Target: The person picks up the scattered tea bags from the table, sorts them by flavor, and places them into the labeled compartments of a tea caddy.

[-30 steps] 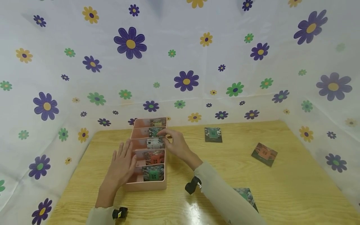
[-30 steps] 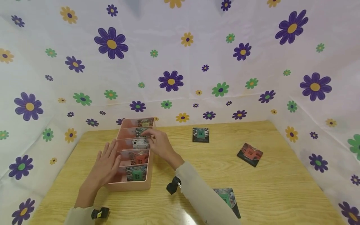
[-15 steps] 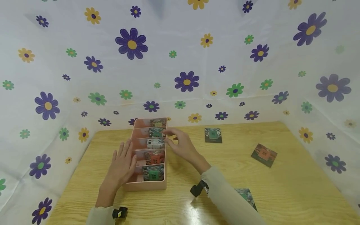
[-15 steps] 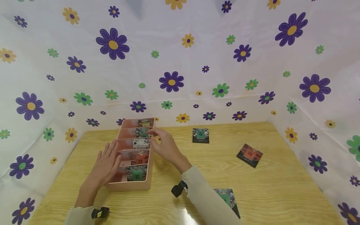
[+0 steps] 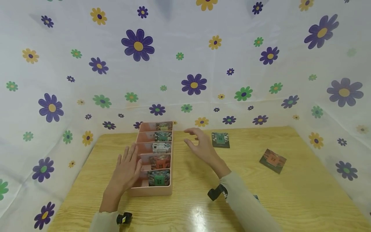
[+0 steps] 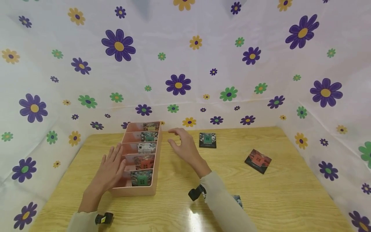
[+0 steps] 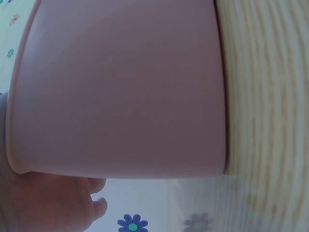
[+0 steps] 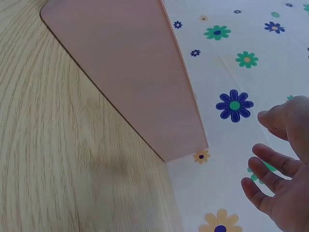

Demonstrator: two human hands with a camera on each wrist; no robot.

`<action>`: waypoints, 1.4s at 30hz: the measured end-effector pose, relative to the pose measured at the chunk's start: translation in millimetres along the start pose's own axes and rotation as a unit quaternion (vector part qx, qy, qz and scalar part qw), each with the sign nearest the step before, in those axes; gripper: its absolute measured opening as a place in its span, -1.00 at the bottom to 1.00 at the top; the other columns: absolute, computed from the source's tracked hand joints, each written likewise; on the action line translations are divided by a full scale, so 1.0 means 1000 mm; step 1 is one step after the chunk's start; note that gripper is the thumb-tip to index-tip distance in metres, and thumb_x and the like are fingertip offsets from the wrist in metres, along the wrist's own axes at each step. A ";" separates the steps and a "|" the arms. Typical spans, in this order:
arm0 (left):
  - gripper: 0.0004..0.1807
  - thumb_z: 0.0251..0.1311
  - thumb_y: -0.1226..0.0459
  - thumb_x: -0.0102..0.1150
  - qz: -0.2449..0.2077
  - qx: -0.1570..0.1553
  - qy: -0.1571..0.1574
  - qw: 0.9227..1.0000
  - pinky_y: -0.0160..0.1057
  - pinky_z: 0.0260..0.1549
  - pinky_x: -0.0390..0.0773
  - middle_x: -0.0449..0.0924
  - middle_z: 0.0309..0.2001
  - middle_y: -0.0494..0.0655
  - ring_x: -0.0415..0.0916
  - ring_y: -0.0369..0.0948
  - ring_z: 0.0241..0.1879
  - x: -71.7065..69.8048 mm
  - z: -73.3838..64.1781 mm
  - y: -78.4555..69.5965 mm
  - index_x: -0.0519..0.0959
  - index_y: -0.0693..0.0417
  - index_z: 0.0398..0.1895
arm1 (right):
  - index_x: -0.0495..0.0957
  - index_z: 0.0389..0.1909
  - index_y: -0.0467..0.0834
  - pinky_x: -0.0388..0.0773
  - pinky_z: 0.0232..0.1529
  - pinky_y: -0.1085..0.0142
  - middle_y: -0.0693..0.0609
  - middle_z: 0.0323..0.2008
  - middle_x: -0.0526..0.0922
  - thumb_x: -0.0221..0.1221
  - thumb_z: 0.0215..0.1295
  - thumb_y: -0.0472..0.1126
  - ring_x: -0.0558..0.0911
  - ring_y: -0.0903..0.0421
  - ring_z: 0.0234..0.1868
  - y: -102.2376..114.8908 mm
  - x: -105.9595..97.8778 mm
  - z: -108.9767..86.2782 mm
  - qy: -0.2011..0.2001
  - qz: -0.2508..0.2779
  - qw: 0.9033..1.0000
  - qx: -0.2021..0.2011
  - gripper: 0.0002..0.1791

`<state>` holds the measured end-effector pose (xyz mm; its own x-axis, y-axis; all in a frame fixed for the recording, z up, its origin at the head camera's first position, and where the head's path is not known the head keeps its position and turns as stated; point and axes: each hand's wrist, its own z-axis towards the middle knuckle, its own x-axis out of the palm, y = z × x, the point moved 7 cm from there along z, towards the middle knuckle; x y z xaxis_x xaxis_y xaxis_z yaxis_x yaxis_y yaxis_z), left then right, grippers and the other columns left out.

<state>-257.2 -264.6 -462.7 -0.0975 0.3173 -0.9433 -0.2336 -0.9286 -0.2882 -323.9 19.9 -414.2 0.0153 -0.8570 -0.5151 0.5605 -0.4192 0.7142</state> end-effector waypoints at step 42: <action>-0.29 0.60 0.15 -0.18 -0.002 0.001 -0.006 1.000 0.41 0.43 -0.13 -0.13 0.63 0.25 -0.23 0.27 0.59 0.000 -0.002 0.000 -0.04 0.35 0.62 | 0.47 0.31 -0.24 0.36 0.33 -0.23 -0.33 0.32 0.40 0.31 0.36 -0.26 0.39 -0.32 0.34 -0.093 -0.073 -0.013 -0.044 -0.118 0.985 0.116 -0.47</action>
<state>-255.7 -264.5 -463.0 -0.1091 0.3227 -0.9402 -0.2364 -0.9271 -0.2908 -366.6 125.0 -448.9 -0.1707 -0.7461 -0.6436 0.3348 -0.6582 0.6743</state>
